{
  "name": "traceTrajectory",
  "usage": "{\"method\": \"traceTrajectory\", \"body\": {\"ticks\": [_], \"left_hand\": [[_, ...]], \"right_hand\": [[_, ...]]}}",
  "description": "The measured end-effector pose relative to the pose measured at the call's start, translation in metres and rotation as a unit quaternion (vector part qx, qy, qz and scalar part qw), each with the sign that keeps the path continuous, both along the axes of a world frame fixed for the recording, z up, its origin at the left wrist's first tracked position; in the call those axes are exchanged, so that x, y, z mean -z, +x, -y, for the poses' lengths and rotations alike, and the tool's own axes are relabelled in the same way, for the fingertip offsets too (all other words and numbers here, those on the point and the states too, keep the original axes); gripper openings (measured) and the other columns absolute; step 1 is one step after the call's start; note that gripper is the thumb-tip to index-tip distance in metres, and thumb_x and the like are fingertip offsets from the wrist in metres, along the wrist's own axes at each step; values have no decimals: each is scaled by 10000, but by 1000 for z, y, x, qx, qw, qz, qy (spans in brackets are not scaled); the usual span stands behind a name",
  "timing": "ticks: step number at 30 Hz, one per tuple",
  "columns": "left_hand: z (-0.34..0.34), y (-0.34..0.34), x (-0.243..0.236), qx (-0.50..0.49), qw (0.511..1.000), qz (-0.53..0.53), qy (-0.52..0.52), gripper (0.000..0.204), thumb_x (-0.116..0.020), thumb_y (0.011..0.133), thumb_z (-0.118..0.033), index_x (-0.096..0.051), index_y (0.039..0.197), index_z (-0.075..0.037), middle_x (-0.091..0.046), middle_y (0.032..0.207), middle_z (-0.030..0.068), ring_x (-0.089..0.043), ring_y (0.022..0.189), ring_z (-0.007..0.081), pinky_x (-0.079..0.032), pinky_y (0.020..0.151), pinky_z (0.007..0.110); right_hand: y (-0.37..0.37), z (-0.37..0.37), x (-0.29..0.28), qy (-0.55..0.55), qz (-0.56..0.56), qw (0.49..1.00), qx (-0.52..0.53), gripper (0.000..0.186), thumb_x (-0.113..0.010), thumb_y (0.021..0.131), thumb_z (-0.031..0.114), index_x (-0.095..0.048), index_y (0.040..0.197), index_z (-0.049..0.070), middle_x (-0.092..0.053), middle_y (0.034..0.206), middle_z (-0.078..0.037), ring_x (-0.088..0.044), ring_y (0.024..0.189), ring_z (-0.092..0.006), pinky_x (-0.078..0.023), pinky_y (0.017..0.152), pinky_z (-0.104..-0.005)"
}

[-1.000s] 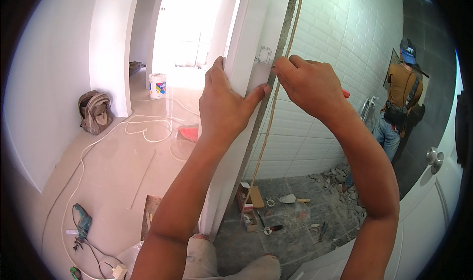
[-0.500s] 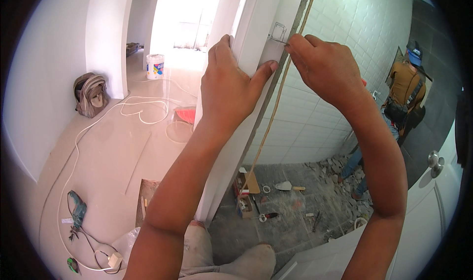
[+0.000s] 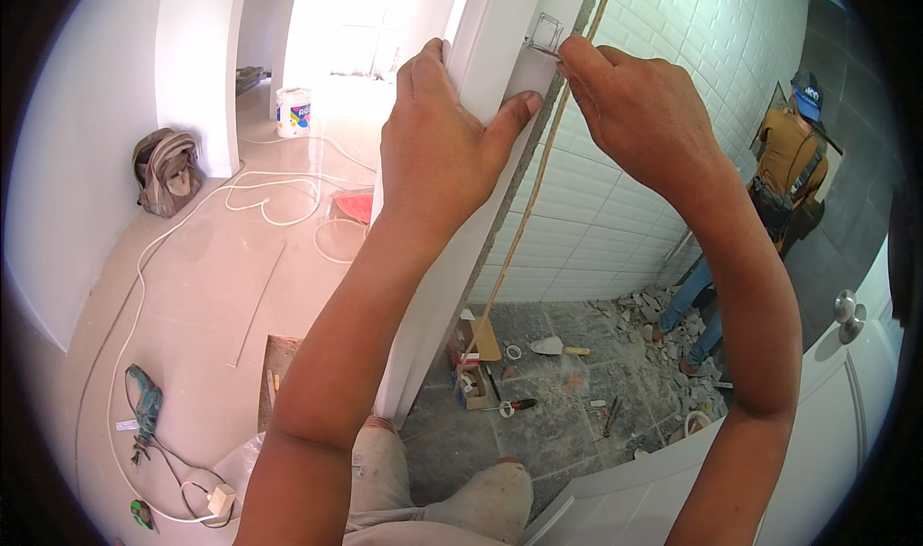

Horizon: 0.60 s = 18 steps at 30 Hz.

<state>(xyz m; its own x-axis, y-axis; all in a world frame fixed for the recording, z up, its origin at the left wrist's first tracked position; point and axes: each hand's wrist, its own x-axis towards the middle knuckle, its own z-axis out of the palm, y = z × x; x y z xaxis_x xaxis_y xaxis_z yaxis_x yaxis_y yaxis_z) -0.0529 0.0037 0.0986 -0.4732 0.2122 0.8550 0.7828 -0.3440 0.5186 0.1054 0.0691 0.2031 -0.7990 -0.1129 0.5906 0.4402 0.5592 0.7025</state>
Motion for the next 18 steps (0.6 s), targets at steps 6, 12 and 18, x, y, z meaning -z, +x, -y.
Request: {"method": "traceTrajectory", "body": {"ticks": [6, 12, 18], "left_hand": [[2, 1, 1, -23, 1000, -21, -2, 862, -788, 873, -420, -396, 1374, 161, -546, 1245, 339, -672, 1011, 462, -573, 839, 481], [5, 4, 0, -8, 1000, -19, 6, 827, -785, 876, -394, -406, 1363, 157, -551, 1220, 327, -671, 999, 463, -572, 829, 489], [8, 4, -1, -24, 999, -21, -3, 798, -781, 881, -376, -418, 1365, 144, -554, 1214, 317, -679, 966, 458, -574, 808, 489]], "right_hand": [[-6, 9, -2, 13, 3, 999, 48, 107, -597, 975, 109, -647, 1021, 27, -718, 708, -158, -734, 619, -273, -578, 549, -379], [-8, 20, -8, -10, 24, 994, 101, 120, -584, 970, 119, -654, 950, 23, -723, 720, -167, -743, 649, -298, -600, 597, -397], [-8, 22, -9, 0, 24, 995, 98, 138, -583, 973, 142, -646, 928, 28, -718, 719, -164, -737, 647, -313, -595, 602, -406]]}}
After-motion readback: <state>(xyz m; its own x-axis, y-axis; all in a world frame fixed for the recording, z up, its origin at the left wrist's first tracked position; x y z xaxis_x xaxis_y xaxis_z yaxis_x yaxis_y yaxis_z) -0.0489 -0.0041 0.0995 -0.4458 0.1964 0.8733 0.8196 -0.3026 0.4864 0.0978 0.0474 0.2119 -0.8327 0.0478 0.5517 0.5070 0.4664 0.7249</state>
